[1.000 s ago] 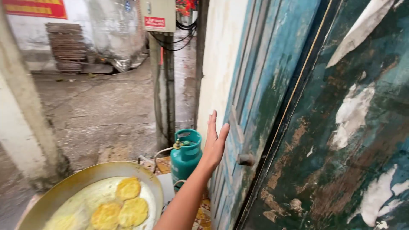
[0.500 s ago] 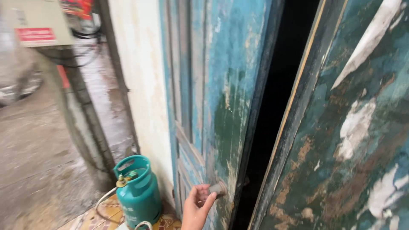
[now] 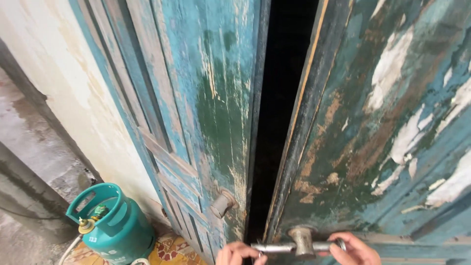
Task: Frying fritters in a large pan, flipping them with chopsticks, and adding batter.
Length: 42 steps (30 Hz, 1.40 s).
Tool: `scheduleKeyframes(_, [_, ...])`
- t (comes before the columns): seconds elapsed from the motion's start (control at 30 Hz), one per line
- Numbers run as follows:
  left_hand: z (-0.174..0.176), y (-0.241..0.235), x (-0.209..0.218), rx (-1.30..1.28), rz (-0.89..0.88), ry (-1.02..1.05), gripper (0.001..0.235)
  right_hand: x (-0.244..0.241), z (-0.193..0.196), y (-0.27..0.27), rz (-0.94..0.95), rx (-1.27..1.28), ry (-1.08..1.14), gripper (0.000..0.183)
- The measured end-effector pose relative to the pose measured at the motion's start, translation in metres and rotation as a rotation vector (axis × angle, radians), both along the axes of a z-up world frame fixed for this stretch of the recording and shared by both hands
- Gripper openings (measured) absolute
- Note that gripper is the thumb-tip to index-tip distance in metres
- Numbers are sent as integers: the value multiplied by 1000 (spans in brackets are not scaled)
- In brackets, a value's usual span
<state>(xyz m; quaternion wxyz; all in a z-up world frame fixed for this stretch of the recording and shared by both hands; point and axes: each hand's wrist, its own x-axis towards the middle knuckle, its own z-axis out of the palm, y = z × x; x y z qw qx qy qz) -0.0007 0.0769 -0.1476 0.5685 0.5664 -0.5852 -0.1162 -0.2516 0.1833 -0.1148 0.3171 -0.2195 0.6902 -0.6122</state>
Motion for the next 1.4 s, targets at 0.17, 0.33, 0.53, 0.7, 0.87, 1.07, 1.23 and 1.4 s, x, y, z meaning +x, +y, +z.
scheduleKeyframes(0.17, [-34,5,19,424,-151,-114,54,13,34,1,47,-20,91,13])
scheduleKeyframes(0.33, [-15,23,22,-46,-397,49,36,18,49,5,115,64,-168,28])
scheduleKeyframes(0.53, [33,4,71,-393,-491,434,13,14,37,8,134,72,-186,41])
scheduleKeyframes(0.7, [81,-4,76,174,-359,770,21,18,49,15,144,62,-159,39])
scheduleKeyframes(0.87, [79,-5,61,240,-427,916,27,35,63,19,96,113,-213,41])
scheduleKeyframes(1.07, [87,-16,55,425,-443,900,29,41,57,24,22,24,-186,34])
scheduleKeyframes(1.23, [78,-19,55,485,-620,822,32,47,56,31,34,-65,-156,32])
scheduleKeyframes(1.4, [82,-1,55,378,-603,849,27,49,46,37,96,-123,-131,31])
